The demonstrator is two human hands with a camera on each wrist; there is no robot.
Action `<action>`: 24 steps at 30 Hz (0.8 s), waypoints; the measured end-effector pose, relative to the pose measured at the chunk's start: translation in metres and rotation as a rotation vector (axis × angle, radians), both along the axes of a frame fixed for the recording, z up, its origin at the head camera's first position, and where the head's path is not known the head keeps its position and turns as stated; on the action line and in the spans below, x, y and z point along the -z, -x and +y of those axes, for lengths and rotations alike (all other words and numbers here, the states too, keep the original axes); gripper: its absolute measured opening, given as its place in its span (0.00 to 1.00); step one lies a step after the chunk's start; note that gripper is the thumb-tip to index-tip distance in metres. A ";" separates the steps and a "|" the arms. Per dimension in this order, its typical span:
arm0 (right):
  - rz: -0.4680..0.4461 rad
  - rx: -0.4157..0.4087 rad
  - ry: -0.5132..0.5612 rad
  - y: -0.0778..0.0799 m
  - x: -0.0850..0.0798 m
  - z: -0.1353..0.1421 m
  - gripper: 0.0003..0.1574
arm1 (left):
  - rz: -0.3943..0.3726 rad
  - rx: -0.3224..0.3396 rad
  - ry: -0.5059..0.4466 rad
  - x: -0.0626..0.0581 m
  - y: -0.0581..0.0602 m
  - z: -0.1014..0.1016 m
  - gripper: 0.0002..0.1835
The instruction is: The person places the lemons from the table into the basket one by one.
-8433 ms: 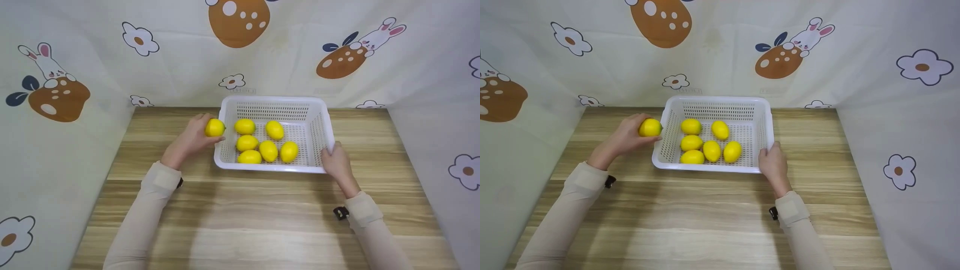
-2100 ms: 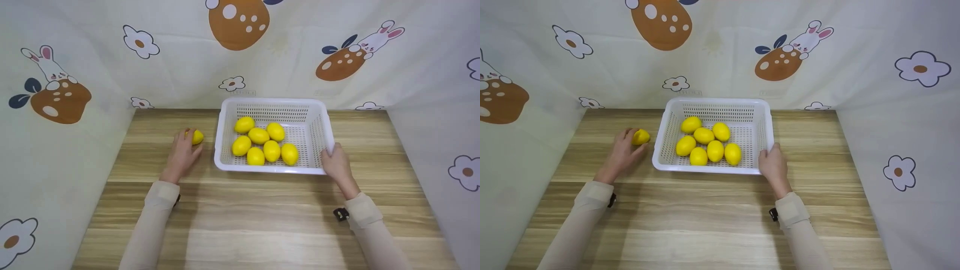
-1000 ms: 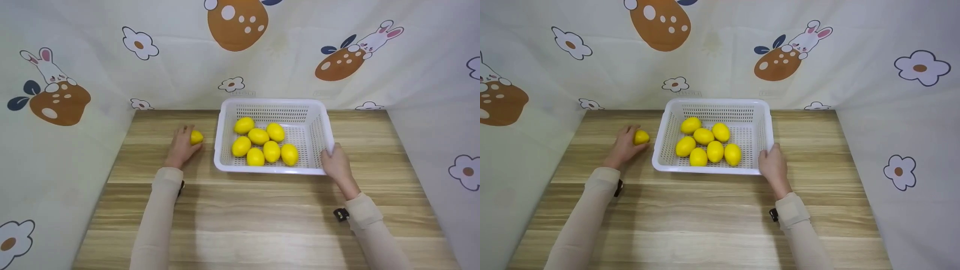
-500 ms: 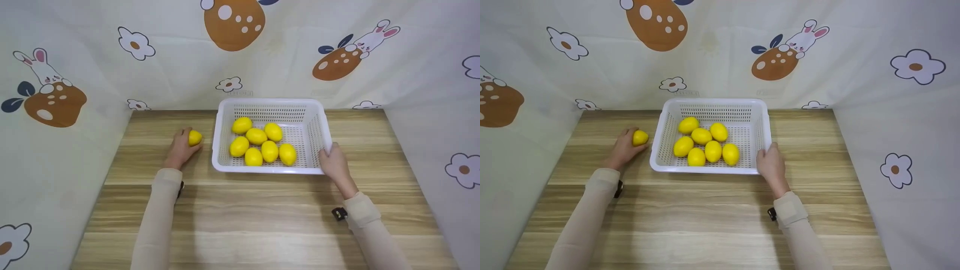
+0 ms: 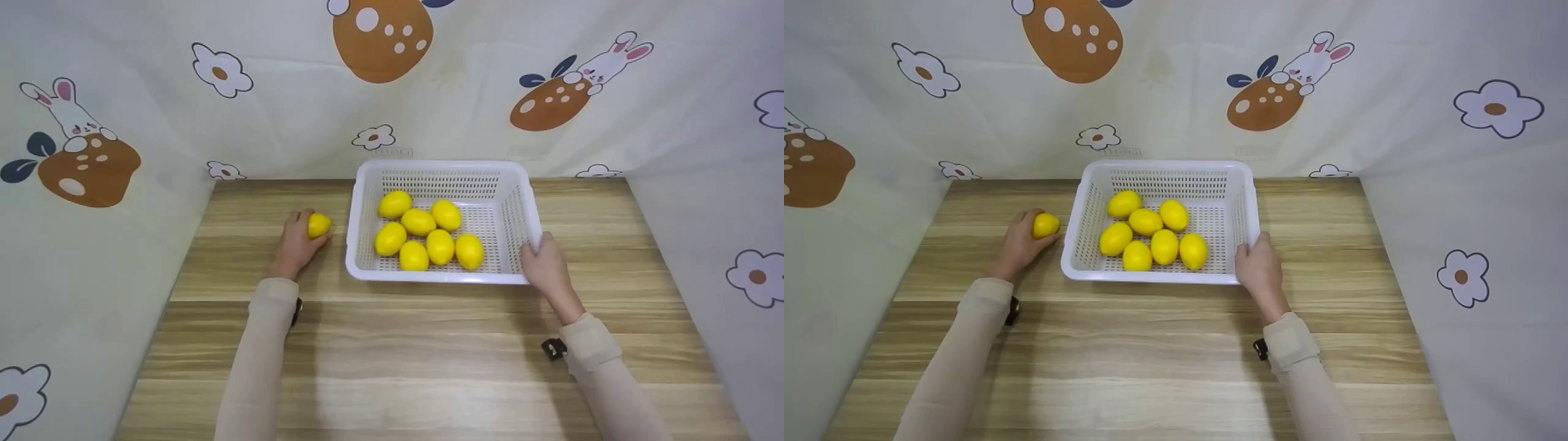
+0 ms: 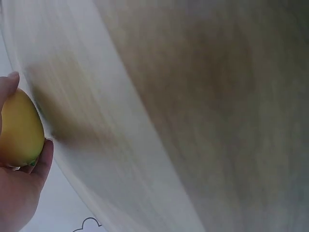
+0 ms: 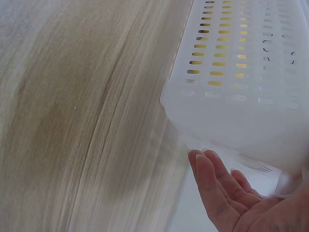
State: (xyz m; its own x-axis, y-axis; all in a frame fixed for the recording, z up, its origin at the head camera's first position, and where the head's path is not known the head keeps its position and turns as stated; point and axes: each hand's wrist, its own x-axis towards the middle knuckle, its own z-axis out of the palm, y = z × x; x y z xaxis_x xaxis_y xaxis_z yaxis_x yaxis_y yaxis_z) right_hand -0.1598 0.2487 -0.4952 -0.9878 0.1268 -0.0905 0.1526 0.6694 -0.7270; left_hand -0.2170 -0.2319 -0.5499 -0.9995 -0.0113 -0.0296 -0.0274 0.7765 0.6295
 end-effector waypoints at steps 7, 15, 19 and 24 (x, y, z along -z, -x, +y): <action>-0.003 0.007 -0.005 -0.001 -0.001 0.000 0.19 | 0.024 0.001 0.002 -0.008 -0.003 0.002 0.35; 0.009 -0.004 -0.019 0.000 0.002 0.001 0.20 | 0.077 0.025 -0.008 -0.017 -0.008 0.002 0.35; 0.018 0.003 -0.012 0.000 0.001 0.002 0.19 | 0.083 0.023 -0.006 -0.021 -0.009 0.003 0.36; 0.011 0.009 -0.011 0.000 0.002 0.001 0.20 | 0.092 0.021 -0.001 -0.027 -0.012 0.004 0.36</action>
State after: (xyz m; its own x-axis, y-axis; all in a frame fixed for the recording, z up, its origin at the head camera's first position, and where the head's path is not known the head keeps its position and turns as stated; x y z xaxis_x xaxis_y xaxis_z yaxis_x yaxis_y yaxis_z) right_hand -0.1601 0.2496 -0.4972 -0.9876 0.1366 -0.0779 0.1504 0.6762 -0.7212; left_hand -0.2048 -0.2282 -0.5232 -0.9980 0.0097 0.0627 0.0471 0.7758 0.6292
